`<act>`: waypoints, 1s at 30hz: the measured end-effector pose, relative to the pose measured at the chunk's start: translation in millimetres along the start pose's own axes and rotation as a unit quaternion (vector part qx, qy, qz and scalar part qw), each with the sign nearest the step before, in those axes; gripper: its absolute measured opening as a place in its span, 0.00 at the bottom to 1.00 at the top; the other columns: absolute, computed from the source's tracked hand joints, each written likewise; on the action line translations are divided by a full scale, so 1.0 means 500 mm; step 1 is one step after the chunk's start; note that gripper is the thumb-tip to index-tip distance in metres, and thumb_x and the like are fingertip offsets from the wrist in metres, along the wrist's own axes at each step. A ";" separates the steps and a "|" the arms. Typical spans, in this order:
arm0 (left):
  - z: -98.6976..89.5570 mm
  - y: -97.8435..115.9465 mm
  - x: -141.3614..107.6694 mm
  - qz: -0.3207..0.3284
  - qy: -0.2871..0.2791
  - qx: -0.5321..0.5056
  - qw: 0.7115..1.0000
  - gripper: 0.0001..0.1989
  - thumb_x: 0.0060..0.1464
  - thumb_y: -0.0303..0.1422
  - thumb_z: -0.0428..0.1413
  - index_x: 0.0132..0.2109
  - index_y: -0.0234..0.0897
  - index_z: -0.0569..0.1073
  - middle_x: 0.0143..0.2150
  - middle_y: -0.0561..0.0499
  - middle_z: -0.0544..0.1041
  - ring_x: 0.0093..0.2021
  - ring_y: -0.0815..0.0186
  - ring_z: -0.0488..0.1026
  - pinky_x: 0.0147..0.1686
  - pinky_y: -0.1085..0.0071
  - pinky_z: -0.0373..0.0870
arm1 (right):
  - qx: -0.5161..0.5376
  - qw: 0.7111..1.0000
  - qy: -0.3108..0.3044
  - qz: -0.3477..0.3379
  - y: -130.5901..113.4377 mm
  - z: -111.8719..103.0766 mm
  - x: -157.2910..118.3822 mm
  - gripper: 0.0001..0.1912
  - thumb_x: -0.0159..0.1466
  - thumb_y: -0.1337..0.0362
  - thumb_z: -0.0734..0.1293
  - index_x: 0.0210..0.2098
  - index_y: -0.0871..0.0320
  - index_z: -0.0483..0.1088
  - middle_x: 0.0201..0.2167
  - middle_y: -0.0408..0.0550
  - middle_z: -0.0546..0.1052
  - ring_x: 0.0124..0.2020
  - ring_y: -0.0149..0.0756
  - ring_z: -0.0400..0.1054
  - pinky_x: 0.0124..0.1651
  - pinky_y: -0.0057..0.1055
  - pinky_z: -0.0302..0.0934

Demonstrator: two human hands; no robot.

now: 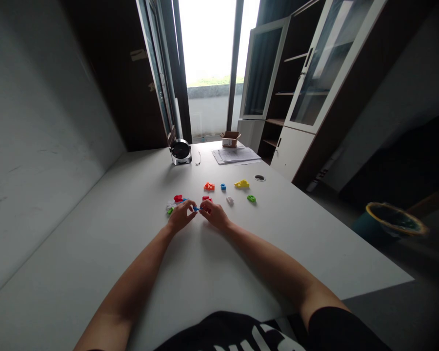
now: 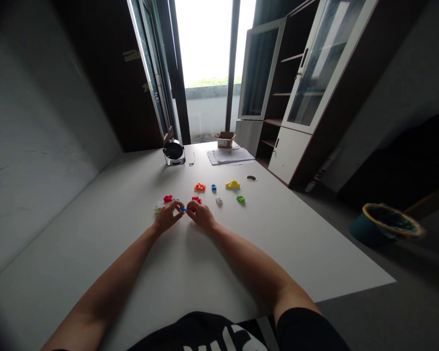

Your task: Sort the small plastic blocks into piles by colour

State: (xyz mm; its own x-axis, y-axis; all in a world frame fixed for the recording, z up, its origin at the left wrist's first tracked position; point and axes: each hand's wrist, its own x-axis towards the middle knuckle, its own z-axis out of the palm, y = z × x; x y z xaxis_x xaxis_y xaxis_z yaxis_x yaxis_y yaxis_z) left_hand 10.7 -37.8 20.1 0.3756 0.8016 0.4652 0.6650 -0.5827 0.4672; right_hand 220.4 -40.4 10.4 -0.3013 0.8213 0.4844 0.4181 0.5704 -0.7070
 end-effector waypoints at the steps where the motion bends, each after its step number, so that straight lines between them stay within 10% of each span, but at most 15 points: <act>1: 0.000 0.000 0.000 0.001 -0.001 0.004 1.000 0.09 0.57 0.32 0.61 0.45 0.41 0.71 0.40 0.51 0.79 0.39 0.62 0.77 0.42 0.65 0.72 | 0.002 1.000 0.000 0.000 0.000 0.000 0.000 0.06 0.66 0.60 0.66 0.40 0.55 0.72 0.28 0.42 0.76 0.26 0.30 0.67 0.33 0.26 0.61; 12: 0.000 0.005 -0.002 0.006 0.010 -0.033 0.999 0.20 0.60 0.36 0.59 0.58 0.43 0.68 0.51 0.48 0.79 0.43 0.62 0.79 0.45 0.63 0.74 | -0.012 0.999 0.025 -0.031 0.007 0.005 0.003 0.04 0.68 0.64 0.65 0.40 0.55 0.71 0.35 0.45 0.77 0.31 0.32 0.69 0.37 0.28 0.64; 30: 0.010 -0.012 0.000 -0.030 0.011 -0.062 0.998 0.10 0.60 0.31 0.58 0.50 0.42 0.75 0.41 0.51 0.82 0.41 0.64 0.79 0.43 0.68 0.74 | 0.010 0.999 0.020 -0.037 0.005 0.007 -0.002 0.07 0.70 0.62 0.63 0.45 0.54 0.71 0.38 0.46 0.78 0.35 0.34 0.73 0.39 0.29 0.67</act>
State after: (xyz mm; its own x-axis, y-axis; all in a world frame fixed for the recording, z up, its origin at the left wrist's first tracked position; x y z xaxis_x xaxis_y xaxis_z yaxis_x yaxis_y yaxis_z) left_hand 10.1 -33.7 13.7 0.3219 0.8329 0.4501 0.5998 -0.5473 0.5837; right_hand 218.5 -39.7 6.5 -0.2969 0.7766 0.5556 0.3781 0.6299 -0.6784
